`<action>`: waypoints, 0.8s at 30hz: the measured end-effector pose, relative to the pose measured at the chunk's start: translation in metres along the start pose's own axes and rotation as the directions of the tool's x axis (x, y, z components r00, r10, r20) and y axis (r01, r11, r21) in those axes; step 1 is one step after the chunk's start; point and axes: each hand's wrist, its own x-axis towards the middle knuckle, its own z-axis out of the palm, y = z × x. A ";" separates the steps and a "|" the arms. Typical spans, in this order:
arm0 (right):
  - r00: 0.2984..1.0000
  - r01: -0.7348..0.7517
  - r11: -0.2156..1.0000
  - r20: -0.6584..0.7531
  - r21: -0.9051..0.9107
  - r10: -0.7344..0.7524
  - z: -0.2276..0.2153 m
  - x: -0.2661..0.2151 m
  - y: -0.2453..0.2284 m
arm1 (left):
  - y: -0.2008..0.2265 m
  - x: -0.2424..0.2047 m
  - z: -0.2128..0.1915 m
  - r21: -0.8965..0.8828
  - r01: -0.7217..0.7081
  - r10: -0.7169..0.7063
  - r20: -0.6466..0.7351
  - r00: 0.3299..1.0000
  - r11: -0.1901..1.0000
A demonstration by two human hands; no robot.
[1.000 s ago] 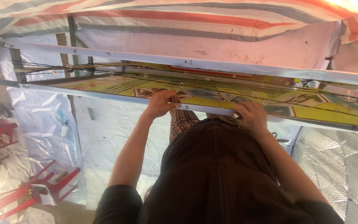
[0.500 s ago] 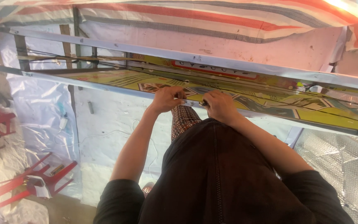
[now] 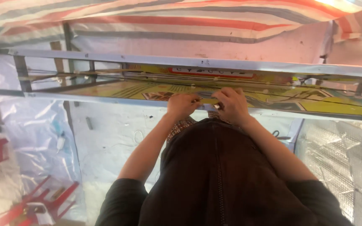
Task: The person sits on the floor and then stands to attach a large yellow printed banner to a metal frame. They use a lighter to heat and secure the edges of the banner to the frame, smoothing it out with their hands.
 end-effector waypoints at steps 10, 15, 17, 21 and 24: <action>0.979 -0.029 0.998 -0.204 -0.054 0.017 -0.005 -0.004 -0.053 | -0.003 0.004 0.013 -0.086 -0.051 0.050 -0.017 0.999 0.995; 0.973 -0.082 0.992 -0.222 -0.098 0.059 0.014 -0.015 -0.049 | 0.006 -0.003 -0.002 -0.102 -0.033 0.038 0.047 0.998 0.994; 0.971 -0.093 0.990 -0.230 -0.104 0.067 0.012 -0.015 -0.053 | 0.006 -0.003 -0.002 -0.098 -0.021 0.027 0.063 0.998 0.995; 0.968 -0.117 0.987 -0.233 -0.106 0.090 0.007 -0.013 -0.060 | 0.005 -0.001 0.000 -0.108 -0.023 0.028 0.048 0.998 0.994; 0.966 -0.104 0.987 -0.247 -0.121 0.072 0.005 -0.009 -0.062 | 0.005 -0.001 0.002 -0.102 -0.020 0.025 0.043 0.999 0.995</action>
